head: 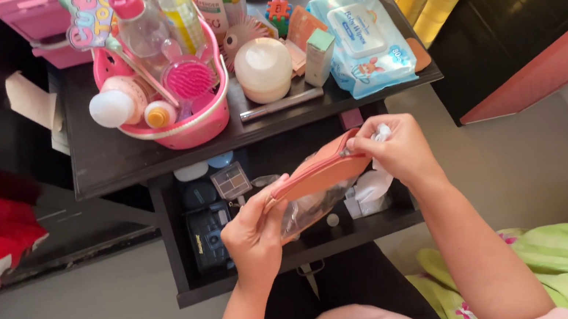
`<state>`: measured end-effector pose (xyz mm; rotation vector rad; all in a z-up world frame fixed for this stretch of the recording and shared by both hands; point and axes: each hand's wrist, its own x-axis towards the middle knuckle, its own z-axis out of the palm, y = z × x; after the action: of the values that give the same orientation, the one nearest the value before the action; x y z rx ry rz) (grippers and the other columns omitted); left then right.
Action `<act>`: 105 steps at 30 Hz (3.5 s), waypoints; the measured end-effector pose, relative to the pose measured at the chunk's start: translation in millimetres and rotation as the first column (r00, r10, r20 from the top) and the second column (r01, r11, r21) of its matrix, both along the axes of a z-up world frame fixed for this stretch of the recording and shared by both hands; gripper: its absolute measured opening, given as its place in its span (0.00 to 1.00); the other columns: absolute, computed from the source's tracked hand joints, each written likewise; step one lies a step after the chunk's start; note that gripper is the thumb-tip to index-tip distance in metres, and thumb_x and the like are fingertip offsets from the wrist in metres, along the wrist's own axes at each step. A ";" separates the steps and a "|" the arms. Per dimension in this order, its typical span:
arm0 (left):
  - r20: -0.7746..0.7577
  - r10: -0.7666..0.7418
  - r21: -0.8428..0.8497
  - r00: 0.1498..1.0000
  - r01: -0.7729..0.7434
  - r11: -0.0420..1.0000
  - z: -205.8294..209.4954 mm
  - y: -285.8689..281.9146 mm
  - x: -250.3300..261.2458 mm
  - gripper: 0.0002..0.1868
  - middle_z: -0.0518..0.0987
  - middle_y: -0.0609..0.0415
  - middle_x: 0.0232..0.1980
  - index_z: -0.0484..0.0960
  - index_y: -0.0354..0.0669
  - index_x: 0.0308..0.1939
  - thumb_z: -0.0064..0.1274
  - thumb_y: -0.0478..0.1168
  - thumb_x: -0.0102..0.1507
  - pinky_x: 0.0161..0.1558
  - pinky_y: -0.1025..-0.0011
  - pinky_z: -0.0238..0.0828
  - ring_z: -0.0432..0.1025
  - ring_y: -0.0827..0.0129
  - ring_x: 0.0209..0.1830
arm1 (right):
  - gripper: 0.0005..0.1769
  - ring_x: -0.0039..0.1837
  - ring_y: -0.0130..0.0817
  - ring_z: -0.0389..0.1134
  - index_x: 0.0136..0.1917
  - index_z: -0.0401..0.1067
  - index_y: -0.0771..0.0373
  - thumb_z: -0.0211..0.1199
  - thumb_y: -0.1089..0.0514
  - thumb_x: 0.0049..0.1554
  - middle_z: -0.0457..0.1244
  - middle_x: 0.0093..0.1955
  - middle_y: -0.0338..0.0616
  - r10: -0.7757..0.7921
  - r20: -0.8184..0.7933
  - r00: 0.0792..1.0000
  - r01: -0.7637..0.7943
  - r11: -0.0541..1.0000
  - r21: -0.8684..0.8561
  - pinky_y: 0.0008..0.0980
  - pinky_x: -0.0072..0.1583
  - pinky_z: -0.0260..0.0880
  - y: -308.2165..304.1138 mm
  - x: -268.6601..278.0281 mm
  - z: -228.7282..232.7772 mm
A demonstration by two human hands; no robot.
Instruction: The person removes various cosmetic items from a pink makeup bag, wipes them with a white wipe, and places them into an open drawer. Items handled include a hair tie, makeup brush, foundation bottle, and small jars. The person continues sorting and placing items into the drawer throughout the clip.
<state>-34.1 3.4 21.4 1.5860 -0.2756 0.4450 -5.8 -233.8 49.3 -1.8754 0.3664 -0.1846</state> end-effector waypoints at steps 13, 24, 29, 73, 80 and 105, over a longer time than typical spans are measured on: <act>-0.297 -0.048 -0.274 0.954 -0.037 0.961 -141.9 24.6 46.0 0.07 0.84 0.59 0.32 0.89 0.41 0.46 0.56 0.36 0.68 0.46 0.70 0.75 0.71 0.80 0.35 | 0.39 0.49 0.31 0.67 0.56 0.71 0.58 0.86 0.46 0.36 0.69 0.47 0.43 0.322 -0.051 0.946 -0.319 0.946 0.058 0.35 0.55 0.69 -40.4 -7.5 -113.2; -0.663 -0.359 -0.528 0.657 -0.070 0.846 -113.2 3.8 61.7 0.18 0.85 0.44 0.49 0.81 0.41 0.56 0.55 0.49 0.69 0.55 0.41 0.75 0.79 0.44 0.53 | 0.44 0.70 0.58 0.66 0.61 0.70 0.71 0.81 0.40 0.43 0.68 0.61 0.63 0.399 -0.316 0.861 -0.415 0.910 0.020 0.52 0.71 0.63 -17.3 3.2 -107.9; -0.675 -0.321 -0.396 0.664 0.042 0.917 -117.4 0.0 76.0 0.23 0.79 0.44 0.59 0.77 0.40 0.64 0.56 0.47 0.69 0.62 0.44 0.69 0.73 0.51 0.61 | 0.38 0.66 0.53 0.69 0.52 0.75 0.67 0.82 0.39 0.39 0.70 0.55 0.58 0.230 -0.364 0.903 -0.274 0.959 -0.073 0.48 0.66 0.66 -39.2 14.4 -168.9; -0.430 0.013 0.365 0.903 0.161 0.917 -163.1 39.5 132.6 0.38 0.81 0.35 0.50 0.77 0.39 0.65 0.71 0.31 0.51 0.43 0.62 0.85 0.79 0.44 0.49 | 0.31 0.55 0.42 0.71 0.57 0.75 0.52 0.70 0.31 0.51 0.69 0.49 0.41 -0.022 -0.208 0.978 -0.056 0.930 -0.362 0.43 0.54 0.73 -14.3 113.0 -165.0; -0.331 0.108 0.609 0.938 0.124 0.783 -143.9 34.1 129.9 0.33 0.79 0.42 0.52 0.81 0.52 0.62 0.72 0.44 0.52 0.49 0.60 0.83 0.80 0.48 0.50 | 0.28 0.48 0.37 0.73 0.53 0.74 0.47 0.66 0.26 0.52 0.70 0.41 0.33 0.016 -0.223 0.975 -0.114 0.895 -0.432 0.38 0.47 0.75 -11.9 110.0 -164.7; -0.237 -0.008 0.830 0.971 0.207 0.517 -127.2 85.7 77.8 0.13 0.72 0.52 0.55 0.80 0.51 0.46 0.58 0.35 0.59 0.55 0.59 0.75 0.71 0.53 0.59 | 0.46 0.53 0.62 0.74 0.54 0.72 0.64 0.54 0.18 0.53 0.71 0.47 0.61 0.334 -0.608 0.720 -0.687 0.470 -0.555 0.55 0.50 0.76 87.8 34.8 -170.2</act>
<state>43.7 89.1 -105.8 2.5666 -0.4791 -0.0060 29.1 -146.0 -120.9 -2.7969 -0.0755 0.6286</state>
